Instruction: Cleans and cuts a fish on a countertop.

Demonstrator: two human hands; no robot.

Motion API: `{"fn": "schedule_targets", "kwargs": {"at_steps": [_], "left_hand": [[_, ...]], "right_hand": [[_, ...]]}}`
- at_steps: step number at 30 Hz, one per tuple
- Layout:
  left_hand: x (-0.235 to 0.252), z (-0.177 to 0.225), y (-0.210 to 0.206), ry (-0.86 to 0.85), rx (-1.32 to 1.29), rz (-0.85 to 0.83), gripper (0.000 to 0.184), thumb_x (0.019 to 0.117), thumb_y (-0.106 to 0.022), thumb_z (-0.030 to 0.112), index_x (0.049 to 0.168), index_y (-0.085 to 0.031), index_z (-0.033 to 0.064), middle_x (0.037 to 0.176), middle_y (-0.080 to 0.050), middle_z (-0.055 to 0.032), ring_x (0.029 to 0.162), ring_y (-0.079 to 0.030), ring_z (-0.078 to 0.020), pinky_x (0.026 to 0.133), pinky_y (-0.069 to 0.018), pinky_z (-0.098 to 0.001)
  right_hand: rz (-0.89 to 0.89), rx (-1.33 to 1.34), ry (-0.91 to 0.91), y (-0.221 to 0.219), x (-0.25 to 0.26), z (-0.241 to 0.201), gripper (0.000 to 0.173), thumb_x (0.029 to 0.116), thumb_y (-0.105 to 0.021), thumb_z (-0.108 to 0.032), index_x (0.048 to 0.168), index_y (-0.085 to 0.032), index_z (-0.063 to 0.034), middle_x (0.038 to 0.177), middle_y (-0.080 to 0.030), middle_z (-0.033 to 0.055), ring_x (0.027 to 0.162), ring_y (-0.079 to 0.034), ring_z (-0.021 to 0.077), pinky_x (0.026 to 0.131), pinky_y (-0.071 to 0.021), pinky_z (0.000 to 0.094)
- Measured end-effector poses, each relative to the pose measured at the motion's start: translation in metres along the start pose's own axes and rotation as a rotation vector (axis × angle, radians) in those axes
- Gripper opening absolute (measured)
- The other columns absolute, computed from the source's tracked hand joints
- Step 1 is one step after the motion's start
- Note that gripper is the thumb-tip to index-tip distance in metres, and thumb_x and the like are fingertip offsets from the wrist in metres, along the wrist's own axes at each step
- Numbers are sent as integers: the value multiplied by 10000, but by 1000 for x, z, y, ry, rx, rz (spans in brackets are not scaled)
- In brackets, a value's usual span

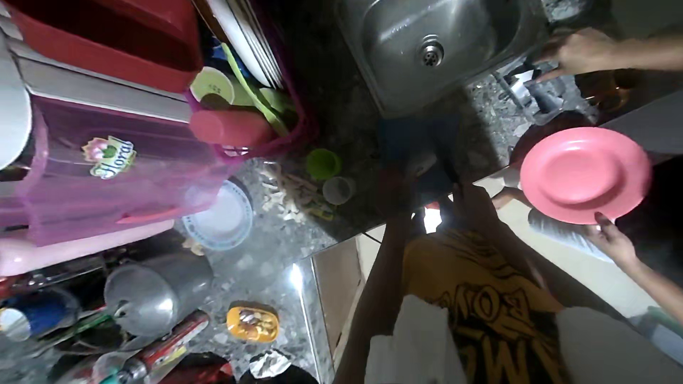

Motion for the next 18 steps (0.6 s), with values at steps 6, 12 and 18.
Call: {"fn": "schedule_targets", "kwargs": {"at_steps": [6, 12, 18], "left_hand": [[0, -4, -39, -61, -50, -153, 490, 1016, -625, 391, 1408, -601, 97, 1521, -523, -114, 1363, -532, -288, 1123, -439, -486], [16, 7, -48, -290, 54, 39, 579, 1062, -522, 403, 1553, -440, 107, 1631, -400, -69, 1472, -421, -275, 1171, -391, -470], [17, 8, -55, -298, 128, 63, 562, 1081, -471, 381, 1584, -400, 140, 1669, -337, -2, 1501, -376, -266, 1183, -370, -471]], "right_hand": [[-72, -108, -36, -17, 14, -23, 450, 1104, -407, -269, 1507, -440, -72, 1244, -670, 230, 1152, -667, 404, 985, -526, 568], [-32, -224, -96, -34, 37, -24, 562, 1018, -579, -211, 1539, -385, -127, 1126, -702, 213, 1036, -696, 424, 857, -563, 601], [-83, -242, -97, -48, 28, -1, 573, 1015, -580, -262, 1540, -387, -134, 1195, -686, 201, 1029, -702, 403, 848, -573, 589]]}}
Point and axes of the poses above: each hand's wrist, its own x-axis towards the middle knuckle, its own y-axis out of the back of the hand, z = x × y, the point moved 7 cm from there along x, towards the middle knuckle
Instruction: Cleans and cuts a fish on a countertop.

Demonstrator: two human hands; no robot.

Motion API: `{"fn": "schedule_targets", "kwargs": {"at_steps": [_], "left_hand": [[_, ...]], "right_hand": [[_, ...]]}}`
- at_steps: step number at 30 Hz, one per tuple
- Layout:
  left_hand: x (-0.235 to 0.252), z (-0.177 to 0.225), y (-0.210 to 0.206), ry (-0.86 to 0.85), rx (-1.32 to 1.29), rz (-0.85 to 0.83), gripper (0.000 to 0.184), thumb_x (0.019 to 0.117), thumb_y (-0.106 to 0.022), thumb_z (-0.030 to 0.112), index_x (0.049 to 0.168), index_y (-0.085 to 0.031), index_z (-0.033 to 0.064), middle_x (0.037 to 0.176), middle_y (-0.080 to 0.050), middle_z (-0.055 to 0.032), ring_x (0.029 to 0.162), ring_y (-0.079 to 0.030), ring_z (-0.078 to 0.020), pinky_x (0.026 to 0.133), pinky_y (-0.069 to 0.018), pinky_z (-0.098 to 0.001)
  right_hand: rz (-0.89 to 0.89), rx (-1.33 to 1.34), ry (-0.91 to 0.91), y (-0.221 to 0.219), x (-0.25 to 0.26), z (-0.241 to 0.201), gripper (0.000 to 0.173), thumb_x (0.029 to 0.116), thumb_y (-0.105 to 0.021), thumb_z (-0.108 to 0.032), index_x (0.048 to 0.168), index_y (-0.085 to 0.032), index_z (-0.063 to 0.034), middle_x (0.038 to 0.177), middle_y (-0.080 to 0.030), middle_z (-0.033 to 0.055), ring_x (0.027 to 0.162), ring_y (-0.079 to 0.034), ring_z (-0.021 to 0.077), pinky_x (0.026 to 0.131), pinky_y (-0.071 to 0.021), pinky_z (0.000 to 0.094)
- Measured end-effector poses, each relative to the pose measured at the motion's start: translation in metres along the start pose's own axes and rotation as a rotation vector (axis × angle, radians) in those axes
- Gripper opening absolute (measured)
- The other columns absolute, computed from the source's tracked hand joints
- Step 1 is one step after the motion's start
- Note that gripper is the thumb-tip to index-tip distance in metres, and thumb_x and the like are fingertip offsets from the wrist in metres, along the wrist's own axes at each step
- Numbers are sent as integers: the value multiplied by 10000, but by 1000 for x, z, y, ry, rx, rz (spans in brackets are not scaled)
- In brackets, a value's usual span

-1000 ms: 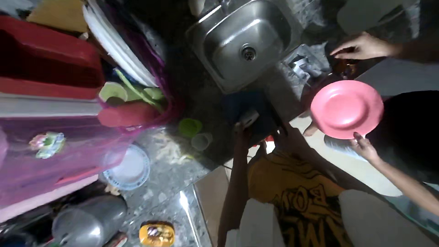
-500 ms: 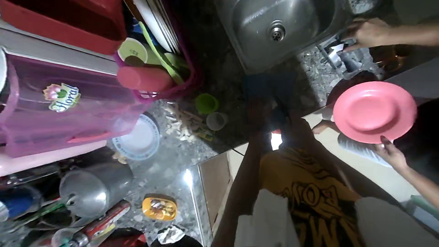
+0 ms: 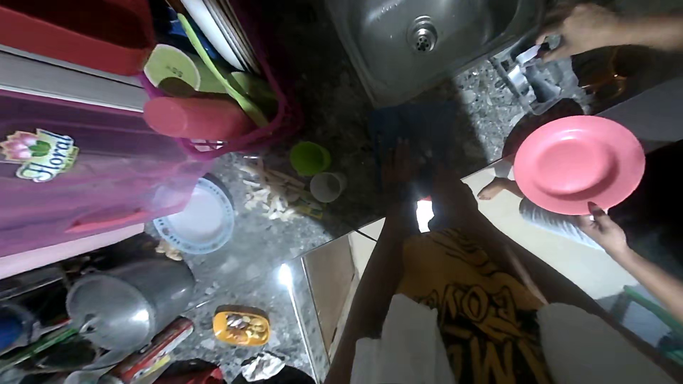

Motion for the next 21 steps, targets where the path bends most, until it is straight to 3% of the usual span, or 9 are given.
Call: {"fn": "schedule_targets", "kwargs": {"at_steps": [2, 5, 6, 8, 10, 13, 17, 20, 21], "left_hand": [[3, -4, -8, -9, 18, 38, 562, 1076, -478, 387, 1581, -407, 153, 1649, -375, -4, 1483, -403, -266, 1164, -393, -474], [3, -8, -17, -17, 45, 84, 560, 1078, -467, 393, 1582, -409, 154, 1622, -422, -19, 1459, -443, -262, 1141, -418, -467], [4, -9, -16, -15, 48, 83, 560, 1082, -459, 404, 1582, -409, 158, 1621, -424, -23, 1459, -443, -261, 1144, -414, -470], [5, -9, -13, -3, 51, 73, 564, 1079, -456, 429, 1574, -425, 161, 1612, -438, -29, 1456, -446, -262, 1156, -407, -472], [6, -5, -9, 18, 51, 16, 586, 1078, -449, 444, 1573, -418, 133, 1611, -436, -55, 1462, -437, -273, 1175, -388, -472], [11, -1, -8, 36, 67, 9, 588, 1067, -489, 426, 1565, -428, 119, 1590, -465, -61, 1438, -467, -294, 1153, -410, -484], [8, 0, -7, -4, 91, 26, 582, 1065, -513, 403, 1560, -434, 108, 1600, -453, -58, 1443, -461, -306, 1128, -432, -489], [5, 4, 5, -7, 70, -60, 617, 1078, -486, 383, 1604, -338, 97, 1660, -349, -65, 1508, -365, -292, 1185, -377, -487], [6, 4, 5, -8, 65, -21, 597, 1077, -490, 377, 1589, -374, 95, 1639, -388, -73, 1488, -398, -294, 1171, -394, -480]], "right_hand": [[-39, -8, -32, -8, -9, 10, 521, 1040, -545, -315, 1511, -439, -119, 1292, -652, 206, 1092, -687, 402, 881, -564, 594], [0, -97, 60, -17, -6, 3, 570, 932, -658, -217, 1443, -502, -16, 1333, -599, 251, 1133, -648, 433, 901, -551, 594], [36, -67, 74, -15, 1, -3, 556, 961, -635, -188, 1473, -491, -26, 1310, -624, 246, 1119, -659, 432, 904, -552, 595], [58, 68, 4, -6, 16, -13, 600, 1025, -574, -219, 1581, -360, -148, 1167, -695, 216, 1026, -697, 426, 836, -566, 609], [41, 124, -35, -4, 16, -12, 600, 1046, -546, -254, 1601, -322, -215, 1114, -713, 205, 985, -706, 427, 793, -569, 618], [-25, 35, 4, -24, -3, 13, 646, 962, -636, -214, 1557, -400, -124, 1295, -652, 209, 1114, -670, 419, 874, -552, 625], [-50, 81, -28, -24, -4, 11, 643, 936, -642, -177, 1539, -427, -119, 1237, -677, 219, 1106, -670, 428, 901, -539, 620], [30, 174, -35, -14, 10, -5, 557, 1024, -601, -207, 1537, -387, -168, 1126, -695, 222, 992, -702, 444, 807, -576, 621], [12, 164, -34, -17, 8, -2, 569, 1018, -603, -197, 1542, -384, -167, 1140, -694, 218, 1003, -700, 439, 813, -571, 621]]}}
Point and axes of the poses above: each hand's wrist, its own x-axis towards the middle knuckle, its own y-axis out of the back of the hand, z = x × y, the point moved 7 cm from there along x, towards the middle knuckle
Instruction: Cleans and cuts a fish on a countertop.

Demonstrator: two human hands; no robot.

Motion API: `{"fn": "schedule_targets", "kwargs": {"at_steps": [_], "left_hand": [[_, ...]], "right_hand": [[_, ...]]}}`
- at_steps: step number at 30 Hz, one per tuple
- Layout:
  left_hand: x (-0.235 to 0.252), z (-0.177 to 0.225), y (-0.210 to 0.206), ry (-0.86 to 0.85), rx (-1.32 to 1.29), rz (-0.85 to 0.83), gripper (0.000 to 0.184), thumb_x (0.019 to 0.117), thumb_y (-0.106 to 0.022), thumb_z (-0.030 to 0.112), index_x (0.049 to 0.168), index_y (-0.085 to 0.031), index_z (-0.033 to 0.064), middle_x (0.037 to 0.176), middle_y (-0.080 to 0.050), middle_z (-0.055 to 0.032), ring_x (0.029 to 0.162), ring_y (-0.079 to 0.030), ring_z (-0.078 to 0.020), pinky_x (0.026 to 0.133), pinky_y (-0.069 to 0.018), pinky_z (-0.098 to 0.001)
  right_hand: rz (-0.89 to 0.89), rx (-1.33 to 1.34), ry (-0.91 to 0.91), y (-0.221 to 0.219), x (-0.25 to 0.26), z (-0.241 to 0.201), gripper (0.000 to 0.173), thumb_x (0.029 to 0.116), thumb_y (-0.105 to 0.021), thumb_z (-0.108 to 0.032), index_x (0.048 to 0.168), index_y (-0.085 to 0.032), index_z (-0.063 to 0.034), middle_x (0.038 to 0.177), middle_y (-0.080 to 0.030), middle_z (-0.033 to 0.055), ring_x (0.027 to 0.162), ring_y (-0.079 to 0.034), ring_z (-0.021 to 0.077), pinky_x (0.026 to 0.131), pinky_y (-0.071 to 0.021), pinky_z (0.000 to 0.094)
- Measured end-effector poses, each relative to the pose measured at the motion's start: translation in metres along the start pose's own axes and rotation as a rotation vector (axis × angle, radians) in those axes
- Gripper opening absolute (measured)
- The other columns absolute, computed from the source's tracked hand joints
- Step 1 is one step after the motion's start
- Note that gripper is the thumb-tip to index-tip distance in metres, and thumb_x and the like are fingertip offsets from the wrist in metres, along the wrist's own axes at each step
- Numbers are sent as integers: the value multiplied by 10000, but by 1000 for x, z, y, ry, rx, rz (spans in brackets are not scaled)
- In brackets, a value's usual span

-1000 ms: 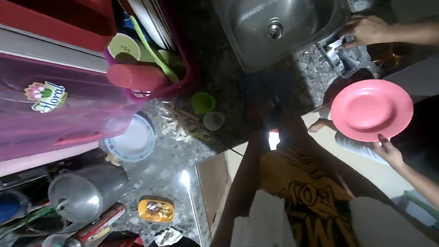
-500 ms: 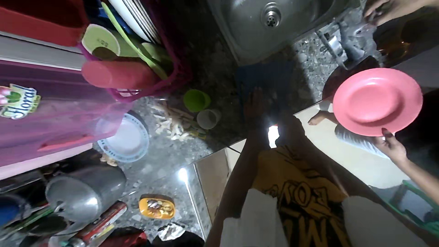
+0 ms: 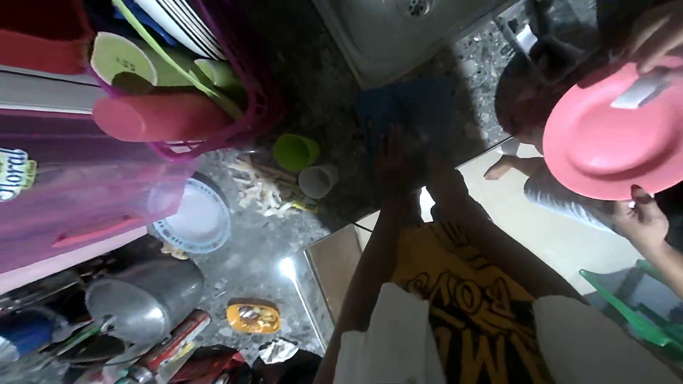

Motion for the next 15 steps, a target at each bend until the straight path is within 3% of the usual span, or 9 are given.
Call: {"fn": "schedule_targets", "kwargs": {"at_steps": [2, 4, 5, 8, 9, 12, 15], "left_hand": [[7, 2, -3, 19, 3, 109, 533, 1055, -532, 361, 1516, -503, 96, 1544, -521, -89, 1400, -512, -317, 1095, -458, -487], [12, 4, -1, 27, 11, 114, 519, 1051, -529, 358, 1503, -523, 104, 1529, -538, -86, 1383, -529, -325, 1084, -465, -497], [12, 2, -3, 19, 9, 118, 524, 1053, -524, 365, 1509, -517, 105, 1535, -531, -87, 1385, -527, -326, 1085, -462, -497], [5, -8, -13, 4, 22, 126, 550, 1063, -501, 427, 1531, -495, 138, 1555, -513, -58, 1397, -519, -286, 1090, -463, -462], [5, -8, -12, 9, 17, 107, 552, 1065, -500, 423, 1537, -486, 137, 1563, -503, -58, 1408, -507, -284, 1100, -455, -465], [7, -4, -10, 4, 8, 37, 550, 1074, -490, 375, 1555, -445, 113, 1598, -452, -76, 1450, -453, -296, 1146, -414, -488], [3, -1, -1, -19, -25, -43, 566, 1082, -481, 359, 1575, -401, 94, 1642, -379, -92, 1489, -392, -316, 1180, -371, -502]], "right_hand": [[-54, -53, 6, -10, -9, 19, 638, 953, -633, -168, 1549, -408, -140, 1219, -677, 215, 1064, -681, 429, 856, -549, 627], [-65, -41, 1, -13, -12, 26, 554, 967, -608, -169, 1499, -467, -107, 1260, -668, 211, 1098, -678, 421, 887, -543, 622], [-47, 8, 6, -10, -9, 22, 576, 962, -614, -151, 1515, -461, -108, 1259, -671, 218, 1101, -675, 429, 900, -537, 631], [9, 73, 13, -7, 1, 8, 595, 1035, -577, -182, 1583, -345, -176, 1135, -702, 227, 979, -702, 451, 807, -566, 637], [-5, 64, 10, -9, -1, 9, 619, 1030, -575, -165, 1595, -324, -177, 1165, -694, 228, 988, -699, 454, 814, -563, 638], [-57, -3, -19, -13, -16, 22, 515, 1053, -492, -178, 1559, -410, -127, 1289, -658, 217, 1114, -674, 422, 934, -535, 596], [18, 83, 45, -6, -5, 8, 516, 1036, -556, -137, 1527, -403, -98, 1155, -681, 247, 1022, -687, 454, 849, -555, 621]]}}
Point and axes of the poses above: each hand's wrist, its own x-axis towards the middle knuckle, its own y-axis out of the back of the hand, z = x × y, the point moved 7 cm from there along x, towards the middle knuckle
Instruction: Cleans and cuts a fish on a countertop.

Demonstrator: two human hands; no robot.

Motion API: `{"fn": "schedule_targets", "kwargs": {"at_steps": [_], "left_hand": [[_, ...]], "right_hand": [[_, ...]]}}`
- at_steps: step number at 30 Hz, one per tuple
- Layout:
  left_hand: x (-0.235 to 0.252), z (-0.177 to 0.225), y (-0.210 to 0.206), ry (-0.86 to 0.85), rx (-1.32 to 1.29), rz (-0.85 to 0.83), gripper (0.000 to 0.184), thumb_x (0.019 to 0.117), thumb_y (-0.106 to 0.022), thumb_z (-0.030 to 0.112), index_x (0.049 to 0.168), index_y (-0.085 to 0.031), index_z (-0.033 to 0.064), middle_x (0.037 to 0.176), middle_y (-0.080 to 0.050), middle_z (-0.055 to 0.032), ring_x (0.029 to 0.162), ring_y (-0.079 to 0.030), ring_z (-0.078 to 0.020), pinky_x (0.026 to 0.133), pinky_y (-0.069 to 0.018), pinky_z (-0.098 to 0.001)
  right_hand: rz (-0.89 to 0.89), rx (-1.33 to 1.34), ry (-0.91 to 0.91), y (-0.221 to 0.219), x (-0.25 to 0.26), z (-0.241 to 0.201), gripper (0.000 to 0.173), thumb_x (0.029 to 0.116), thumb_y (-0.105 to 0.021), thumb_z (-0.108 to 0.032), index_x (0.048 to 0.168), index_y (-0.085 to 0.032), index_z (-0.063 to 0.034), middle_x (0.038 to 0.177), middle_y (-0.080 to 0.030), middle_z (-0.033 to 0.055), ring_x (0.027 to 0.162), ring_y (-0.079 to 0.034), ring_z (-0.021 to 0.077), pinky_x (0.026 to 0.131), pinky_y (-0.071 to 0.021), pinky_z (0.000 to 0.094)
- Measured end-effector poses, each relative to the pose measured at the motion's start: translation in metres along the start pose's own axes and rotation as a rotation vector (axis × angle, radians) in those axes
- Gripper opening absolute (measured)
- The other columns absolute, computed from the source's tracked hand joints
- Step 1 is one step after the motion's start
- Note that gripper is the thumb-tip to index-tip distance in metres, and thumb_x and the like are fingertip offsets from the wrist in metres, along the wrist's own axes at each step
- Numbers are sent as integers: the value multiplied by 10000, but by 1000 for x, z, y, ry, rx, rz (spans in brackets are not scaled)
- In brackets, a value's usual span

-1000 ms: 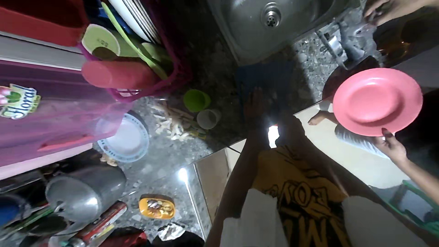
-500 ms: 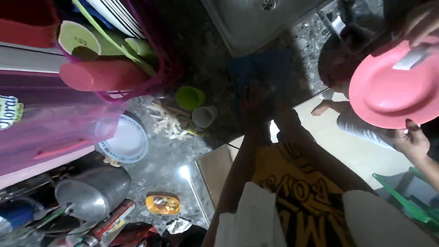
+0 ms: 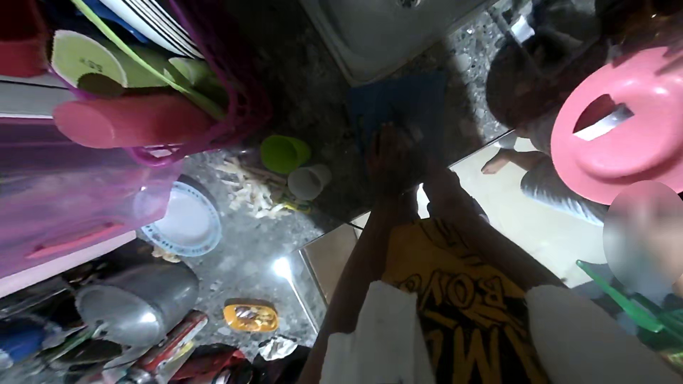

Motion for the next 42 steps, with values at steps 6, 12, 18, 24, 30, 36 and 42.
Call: {"fn": "schedule_targets", "kwargs": {"at_steps": [6, 12, 18, 24, 30, 36, 42], "left_hand": [[3, -4, -2, 9, 27, 47, 567, 1061, -531, 355, 1557, -434, 97, 1604, -443, -79, 1461, -441, -291, 1166, -398, -478], [-3, -8, -3, -15, 37, 35, 607, 1065, -505, 416, 1583, -388, 122, 1631, -399, -74, 1477, -416, -283, 1155, -420, -479], [1, -7, -8, 29, 56, 68, 582, 1072, -499, 380, 1573, -403, 99, 1606, -435, -99, 1417, -491, -302, 1104, -449, -505], [-2, -8, -11, -20, 66, 72, 573, 1069, -499, 366, 1577, -402, 119, 1631, -404, -63, 1481, -410, -291, 1155, -399, -507], [-4, -15, -17, -17, 77, 95, 577, 1076, -476, 414, 1581, -398, 146, 1629, -407, -45, 1467, -429, -264, 1128, -427, -505], [-2, -13, -9, 51, -9, 46, 576, 1072, -485, 420, 1575, -403, 152, 1609, -433, -55, 1443, -458, -270, 1119, -441, -515], [-4, -11, -12, 50, 15, 54, 577, 1080, -463, 415, 1591, -380, 161, 1633, -402, -29, 1461, -435, -274, 1097, -439, -538]], "right_hand": [[-139, -10, -115, -3, -25, 17, 482, 1050, -488, -208, 1527, -439, -155, 1291, -657, 215, 1121, -678, 405, 924, -546, 596], [51, 61, -19, 15, 19, -35, 450, 1075, -507, -203, 1506, -403, -125, 1025, -697, 248, 948, -702, 469, 785, -568, 637], [-68, -63, -39, -6, -15, 16, 706, 918, -661, -159, 1564, -377, -171, 1235, -679, 205, 1074, -682, 422, 874, -553, 623], [-10, -7, -46, 8, 8, -16, 534, 1051, -538, -190, 1554, -378, -112, 1209, -670, 256, 1112, -667, 453, 926, -539, 621], [90, -36, 106, 28, 35, -13, 619, 1018, -602, -208, 1581, -349, -170, 1065, -703, 235, 954, -705, 444, 798, -574, 638], [100, -33, 86, 22, 35, -9, 536, 1046, -549, -289, 1535, -418, -114, 1086, -699, 259, 990, -697, 456, 841, -563, 643], [44, 60, -6, 8, 23, -10, 447, 1071, -505, -298, 1480, -445, -126, 1064, -704, 217, 971, -710, 405, 839, -575, 603]]}}
Point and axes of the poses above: each hand's wrist, its own x-axis towards the middle knuckle, its own y-axis out of the back of the hand, z = x × y, the point moved 7 cm from there along x, towards the middle knuckle
